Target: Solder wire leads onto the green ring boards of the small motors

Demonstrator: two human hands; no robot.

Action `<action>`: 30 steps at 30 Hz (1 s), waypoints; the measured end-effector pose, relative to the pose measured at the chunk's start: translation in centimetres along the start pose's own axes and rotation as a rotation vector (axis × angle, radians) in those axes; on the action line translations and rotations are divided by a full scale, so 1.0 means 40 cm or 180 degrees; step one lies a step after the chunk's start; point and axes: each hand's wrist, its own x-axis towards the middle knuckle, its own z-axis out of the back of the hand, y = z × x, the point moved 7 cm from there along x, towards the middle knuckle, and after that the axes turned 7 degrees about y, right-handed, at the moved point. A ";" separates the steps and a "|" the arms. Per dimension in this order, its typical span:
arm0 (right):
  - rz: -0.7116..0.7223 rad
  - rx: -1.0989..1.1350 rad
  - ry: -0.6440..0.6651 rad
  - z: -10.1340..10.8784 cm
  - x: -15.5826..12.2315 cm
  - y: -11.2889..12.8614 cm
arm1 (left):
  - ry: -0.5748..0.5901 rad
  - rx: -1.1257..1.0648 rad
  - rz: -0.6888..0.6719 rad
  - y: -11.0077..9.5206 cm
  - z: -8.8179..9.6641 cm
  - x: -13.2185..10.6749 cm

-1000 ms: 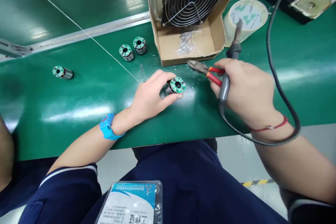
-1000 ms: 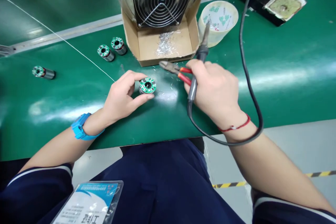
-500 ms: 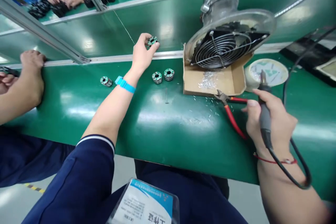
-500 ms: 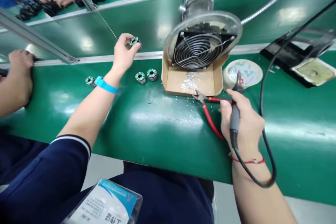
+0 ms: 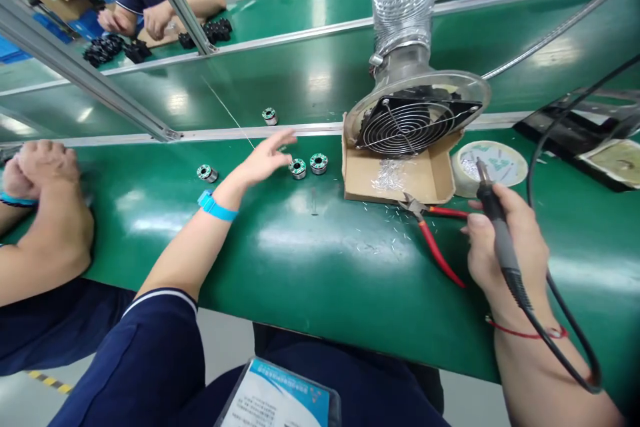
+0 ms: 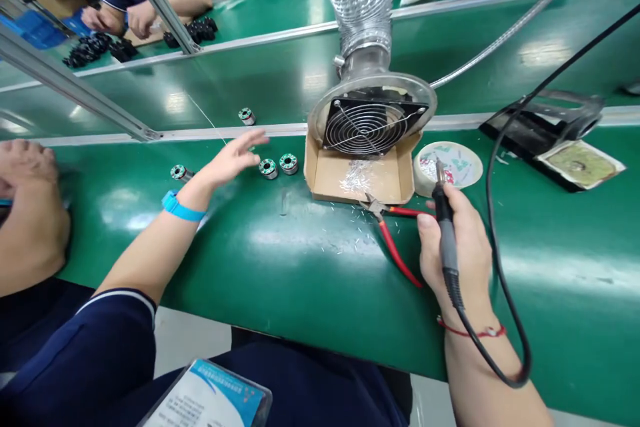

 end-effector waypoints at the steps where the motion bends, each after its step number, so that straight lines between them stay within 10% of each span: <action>1: -0.0017 0.0052 0.0002 0.003 0.002 0.004 | 0.0270 0.0114 -0.0085 -0.014 -0.029 -0.029; 12: 0.0057 0.0912 -0.0575 0.080 -0.069 0.133 | 0.0307 0.0398 -0.0523 -0.154 -0.166 -0.179; 20: 0.0369 0.1990 0.0904 0.075 -0.068 0.313 | 0.0631 -0.0622 -0.1040 -0.359 -0.267 -0.273; 30: 0.0341 0.2305 0.1578 0.052 -0.048 0.338 | 0.0506 -0.0444 -0.1497 -0.405 -0.279 -0.294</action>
